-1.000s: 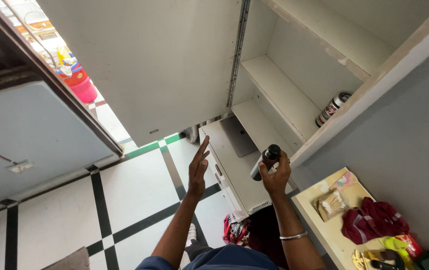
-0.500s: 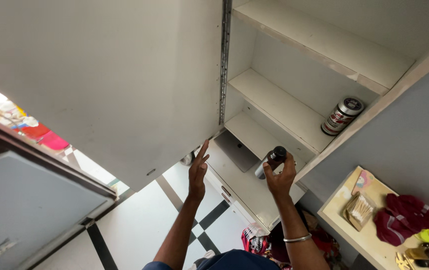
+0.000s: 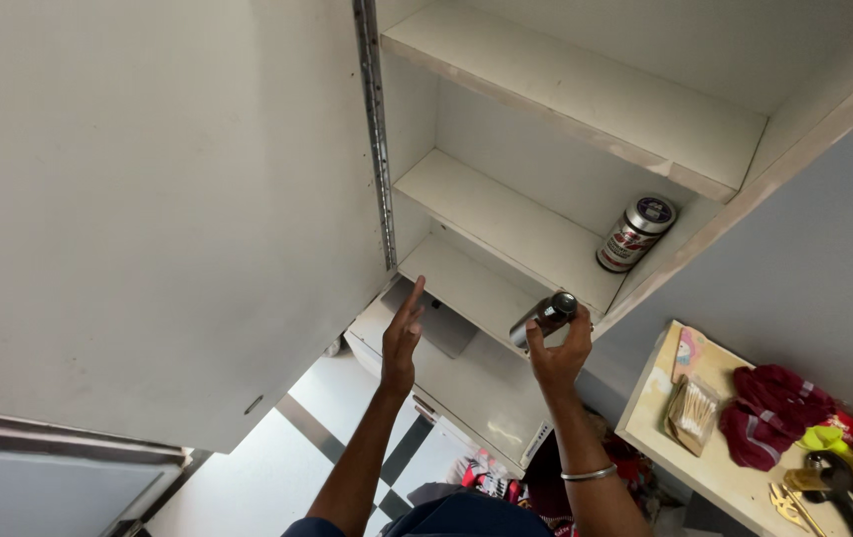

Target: The person wipes the inside of a white wall-mounted cabinet with a red cloth, then places several small bottles and containers onto the shelves. The person handles each item individually and arranges them on the shelves.

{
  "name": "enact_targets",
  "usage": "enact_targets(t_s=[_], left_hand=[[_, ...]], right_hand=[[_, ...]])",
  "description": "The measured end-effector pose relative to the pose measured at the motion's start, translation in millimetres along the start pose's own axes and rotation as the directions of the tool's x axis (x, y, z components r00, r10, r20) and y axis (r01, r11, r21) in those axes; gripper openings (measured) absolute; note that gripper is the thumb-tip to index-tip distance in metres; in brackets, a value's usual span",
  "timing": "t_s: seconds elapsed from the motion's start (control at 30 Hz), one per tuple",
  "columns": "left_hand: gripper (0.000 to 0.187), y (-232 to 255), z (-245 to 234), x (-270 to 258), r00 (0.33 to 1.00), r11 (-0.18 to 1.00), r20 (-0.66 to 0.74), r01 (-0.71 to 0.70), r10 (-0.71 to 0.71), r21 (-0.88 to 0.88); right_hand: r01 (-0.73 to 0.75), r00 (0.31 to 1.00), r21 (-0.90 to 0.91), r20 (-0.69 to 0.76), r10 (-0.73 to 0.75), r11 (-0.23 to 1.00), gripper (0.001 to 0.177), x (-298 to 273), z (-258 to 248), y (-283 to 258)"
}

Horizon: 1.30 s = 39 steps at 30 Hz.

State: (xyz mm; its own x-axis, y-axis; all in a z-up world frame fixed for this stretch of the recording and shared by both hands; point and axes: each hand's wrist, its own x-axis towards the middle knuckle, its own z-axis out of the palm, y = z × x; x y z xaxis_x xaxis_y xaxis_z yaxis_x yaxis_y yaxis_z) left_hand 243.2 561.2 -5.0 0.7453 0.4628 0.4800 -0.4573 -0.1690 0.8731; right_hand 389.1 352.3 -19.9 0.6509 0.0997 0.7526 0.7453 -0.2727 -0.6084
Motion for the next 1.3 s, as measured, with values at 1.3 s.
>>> enact_targets(t_s=[1.3], left_hand=[[0.081,-95,96,210,0.978,0.994,0.206,0.049,-0.028,-0.099]], right_hand=[[0.089,0.992,-0.236,-0.062,-0.107,0.968,0.058,141,57,103]])
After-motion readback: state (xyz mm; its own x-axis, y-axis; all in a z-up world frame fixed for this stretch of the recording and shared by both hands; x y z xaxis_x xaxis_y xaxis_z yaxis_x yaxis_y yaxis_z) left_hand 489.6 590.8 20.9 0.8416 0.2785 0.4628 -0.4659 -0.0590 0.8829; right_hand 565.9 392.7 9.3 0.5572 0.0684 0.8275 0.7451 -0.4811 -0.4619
